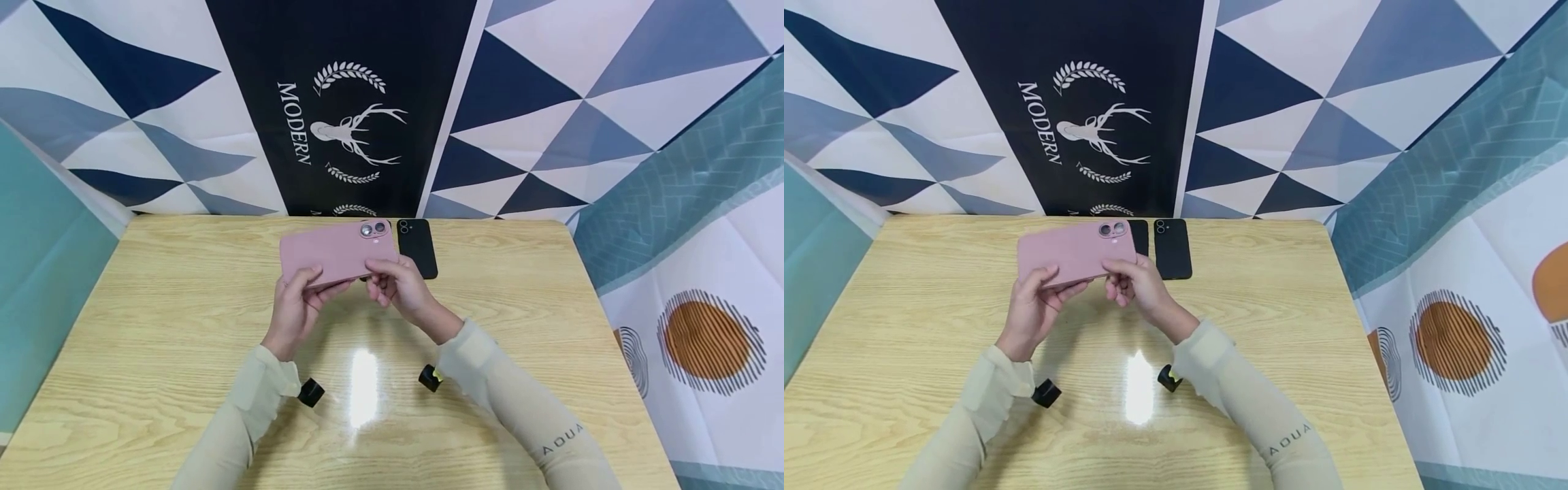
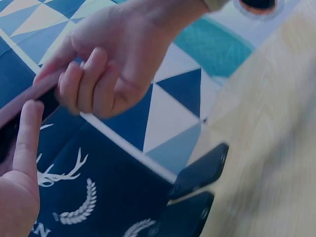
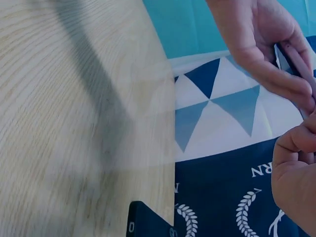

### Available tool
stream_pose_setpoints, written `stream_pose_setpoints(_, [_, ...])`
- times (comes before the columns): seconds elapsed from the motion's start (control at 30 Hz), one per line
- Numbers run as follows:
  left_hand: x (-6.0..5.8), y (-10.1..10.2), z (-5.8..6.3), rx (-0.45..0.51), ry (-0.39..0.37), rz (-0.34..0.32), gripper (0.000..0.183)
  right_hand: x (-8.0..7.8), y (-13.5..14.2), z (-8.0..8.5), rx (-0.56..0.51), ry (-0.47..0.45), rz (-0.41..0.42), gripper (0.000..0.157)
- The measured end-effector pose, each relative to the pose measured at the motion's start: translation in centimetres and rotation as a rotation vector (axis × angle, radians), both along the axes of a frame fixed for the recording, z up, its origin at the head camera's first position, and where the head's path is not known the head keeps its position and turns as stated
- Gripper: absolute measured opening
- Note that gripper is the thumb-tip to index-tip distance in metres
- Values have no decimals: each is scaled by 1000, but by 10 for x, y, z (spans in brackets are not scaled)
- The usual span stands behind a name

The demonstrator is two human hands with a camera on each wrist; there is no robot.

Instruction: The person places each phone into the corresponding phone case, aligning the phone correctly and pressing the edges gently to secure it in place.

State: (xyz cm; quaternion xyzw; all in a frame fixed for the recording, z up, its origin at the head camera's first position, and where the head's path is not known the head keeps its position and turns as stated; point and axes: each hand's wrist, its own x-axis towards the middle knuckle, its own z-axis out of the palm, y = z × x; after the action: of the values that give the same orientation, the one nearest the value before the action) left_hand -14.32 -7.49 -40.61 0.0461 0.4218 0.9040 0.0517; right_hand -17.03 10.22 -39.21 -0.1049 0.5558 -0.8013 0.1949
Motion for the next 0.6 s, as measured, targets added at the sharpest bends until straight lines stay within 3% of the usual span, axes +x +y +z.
stream_pose_setpoints(0.17, [0, -7, -4, -79, 32, -80, 32, -5, 7, 0, -3, 34, -16, 39])
stream_pose_setpoints(0.43, [3, -8, -11, -135, 75, -119, 32, -15, 22, 5, 185, -6, -146, 32])
stream_pose_setpoints(0.6, [6, -8, -13, -233, 95, -192, 28, -22, 25, 8, 293, -56, -247, 34])
